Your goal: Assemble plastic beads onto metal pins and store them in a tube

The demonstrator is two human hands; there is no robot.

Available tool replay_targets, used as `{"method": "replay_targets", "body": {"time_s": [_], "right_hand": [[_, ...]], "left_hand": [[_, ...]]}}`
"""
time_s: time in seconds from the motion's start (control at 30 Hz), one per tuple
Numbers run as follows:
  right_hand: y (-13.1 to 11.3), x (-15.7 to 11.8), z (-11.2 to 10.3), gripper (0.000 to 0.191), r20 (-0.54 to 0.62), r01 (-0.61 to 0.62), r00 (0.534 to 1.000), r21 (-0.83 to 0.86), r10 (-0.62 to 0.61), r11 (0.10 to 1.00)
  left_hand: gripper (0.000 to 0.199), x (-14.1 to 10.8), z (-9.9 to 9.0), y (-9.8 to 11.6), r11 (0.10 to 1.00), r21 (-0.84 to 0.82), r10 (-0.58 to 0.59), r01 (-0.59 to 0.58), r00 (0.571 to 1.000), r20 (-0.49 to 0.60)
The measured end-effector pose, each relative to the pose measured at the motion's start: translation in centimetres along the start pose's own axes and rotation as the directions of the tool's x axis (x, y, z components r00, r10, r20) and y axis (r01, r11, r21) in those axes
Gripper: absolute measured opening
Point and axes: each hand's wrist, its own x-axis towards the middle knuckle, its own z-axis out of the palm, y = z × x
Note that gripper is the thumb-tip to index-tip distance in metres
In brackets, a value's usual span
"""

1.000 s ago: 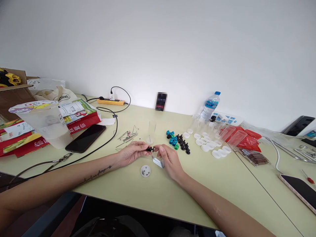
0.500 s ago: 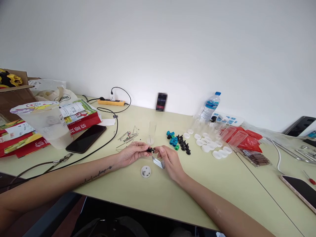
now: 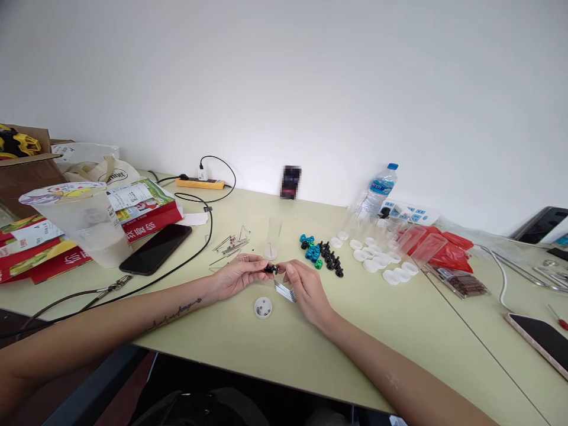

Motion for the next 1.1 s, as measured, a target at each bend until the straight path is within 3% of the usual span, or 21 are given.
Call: {"method": "replay_targets", "body": {"time_s": [1.1], "right_hand": [[0.23, -0.07, -0.06, 0.037, 0.006, 0.030, 1.000, 0.013, -0.030, 0.999]], "left_hand": [[0.021, -0.11, 0.18, 0.08, 1.000, -0.014, 0.011, -0.011, 1.000, 0.018]]}}
